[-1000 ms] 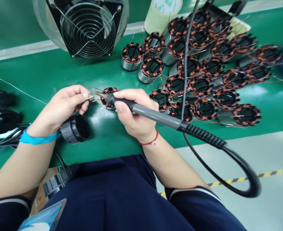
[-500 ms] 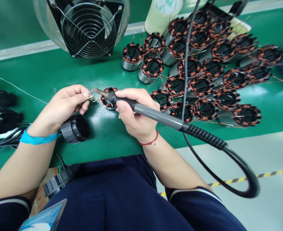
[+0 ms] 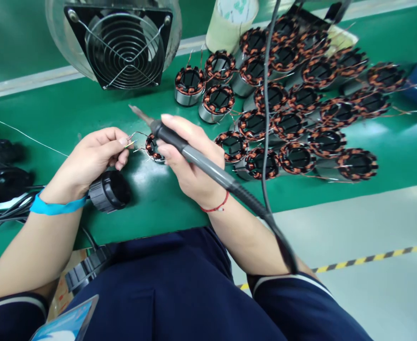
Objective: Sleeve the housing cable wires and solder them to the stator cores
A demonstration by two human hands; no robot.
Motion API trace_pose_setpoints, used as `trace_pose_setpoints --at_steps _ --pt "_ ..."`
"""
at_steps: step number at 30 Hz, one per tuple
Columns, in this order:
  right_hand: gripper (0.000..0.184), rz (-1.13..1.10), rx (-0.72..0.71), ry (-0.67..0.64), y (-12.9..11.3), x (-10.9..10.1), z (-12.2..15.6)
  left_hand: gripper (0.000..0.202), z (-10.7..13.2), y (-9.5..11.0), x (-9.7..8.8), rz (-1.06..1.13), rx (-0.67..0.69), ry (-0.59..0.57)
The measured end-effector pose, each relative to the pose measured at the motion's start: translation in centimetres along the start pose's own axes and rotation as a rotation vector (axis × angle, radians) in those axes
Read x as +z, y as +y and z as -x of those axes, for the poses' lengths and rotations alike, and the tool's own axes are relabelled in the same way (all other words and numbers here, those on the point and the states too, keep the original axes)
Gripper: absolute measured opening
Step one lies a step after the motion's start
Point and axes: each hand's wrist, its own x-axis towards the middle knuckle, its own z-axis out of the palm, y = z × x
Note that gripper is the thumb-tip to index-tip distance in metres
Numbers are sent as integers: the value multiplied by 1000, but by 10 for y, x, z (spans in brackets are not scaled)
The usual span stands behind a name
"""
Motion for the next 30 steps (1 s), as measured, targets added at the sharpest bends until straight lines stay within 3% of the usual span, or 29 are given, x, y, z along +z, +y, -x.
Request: trace_pose_setpoints --at_steps 4,9,19,26,30 --pt "33 -65 -51 -44 -21 1 -13 13 0 1 0 -7 10 -12" --pt "34 144 -159 -184 -26 8 -24 13 1 1 0 4 10 -15" --pt "41 262 -250 -106 -4 24 -19 16 2 2 0 2 14 3" --pt "36 298 -424 -68 -1 35 -22 15 2 0 1 16 46 -27" --pt "39 194 -359 -79 -1 37 -22 12 5 -1 3 23 48 83"
